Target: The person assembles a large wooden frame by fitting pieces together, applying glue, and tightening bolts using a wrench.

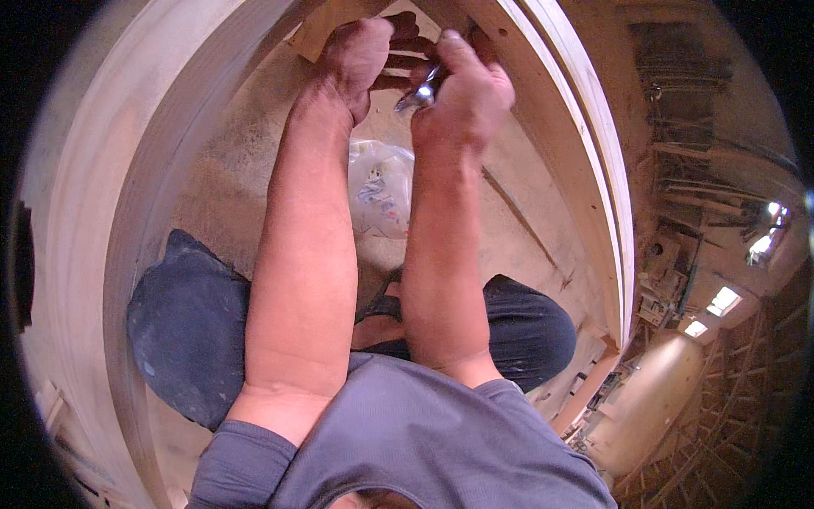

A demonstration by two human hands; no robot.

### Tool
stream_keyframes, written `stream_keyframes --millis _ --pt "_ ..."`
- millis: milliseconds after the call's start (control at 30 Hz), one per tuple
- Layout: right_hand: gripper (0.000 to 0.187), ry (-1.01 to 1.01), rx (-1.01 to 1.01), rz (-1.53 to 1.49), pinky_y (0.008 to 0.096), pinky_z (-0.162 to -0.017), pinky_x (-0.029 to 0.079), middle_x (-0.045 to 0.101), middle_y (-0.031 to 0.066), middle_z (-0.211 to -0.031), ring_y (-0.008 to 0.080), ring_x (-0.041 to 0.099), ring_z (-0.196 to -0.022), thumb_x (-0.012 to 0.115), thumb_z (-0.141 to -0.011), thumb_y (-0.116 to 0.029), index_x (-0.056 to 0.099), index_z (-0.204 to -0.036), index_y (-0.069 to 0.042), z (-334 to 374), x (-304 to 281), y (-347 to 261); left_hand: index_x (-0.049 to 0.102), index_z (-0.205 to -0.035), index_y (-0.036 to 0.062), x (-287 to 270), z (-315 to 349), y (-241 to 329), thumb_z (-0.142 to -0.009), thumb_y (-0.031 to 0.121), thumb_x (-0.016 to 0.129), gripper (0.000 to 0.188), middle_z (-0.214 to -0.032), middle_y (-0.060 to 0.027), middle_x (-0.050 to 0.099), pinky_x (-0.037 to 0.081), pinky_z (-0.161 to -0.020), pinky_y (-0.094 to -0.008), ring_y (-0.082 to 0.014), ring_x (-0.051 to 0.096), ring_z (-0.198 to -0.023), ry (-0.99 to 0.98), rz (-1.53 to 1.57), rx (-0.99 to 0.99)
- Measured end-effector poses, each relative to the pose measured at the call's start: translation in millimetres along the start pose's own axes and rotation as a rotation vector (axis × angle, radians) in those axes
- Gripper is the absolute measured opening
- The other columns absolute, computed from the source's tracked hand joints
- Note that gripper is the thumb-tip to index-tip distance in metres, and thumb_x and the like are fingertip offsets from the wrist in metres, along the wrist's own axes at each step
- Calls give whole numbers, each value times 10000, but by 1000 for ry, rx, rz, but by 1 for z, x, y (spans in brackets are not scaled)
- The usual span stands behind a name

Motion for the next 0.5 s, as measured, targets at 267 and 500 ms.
stream_keyframes --millis 267,500 --pt "654 -12 -203 144 298 -457 464 648 103 -726 142 600 -572 556 -865 65 401 -1491 -41 -2 -13 34 689 -1001 66 10 2 -29 -887 277 603 255 -926 -40 683 440 -777 -356 -180 572 -820 61 -33 -131" --pt "164 -93 184 -164 317 -469 485 634 128 -786 211 592 -570 641 -852 -29 584 -998 19 5 4 -12 508 -1331 -1 -12 -12 -24 -971 310 487 476 -1231 -219 636 470 -921 -443 -312 648 -1007 36 279 9"
Point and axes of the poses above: each hand's wrist, its own z-axis away from the middle knuckle, its own x-axis out of the palm, y = z × x, the point moved 6 cm from there along -z, towards the middle knuckle
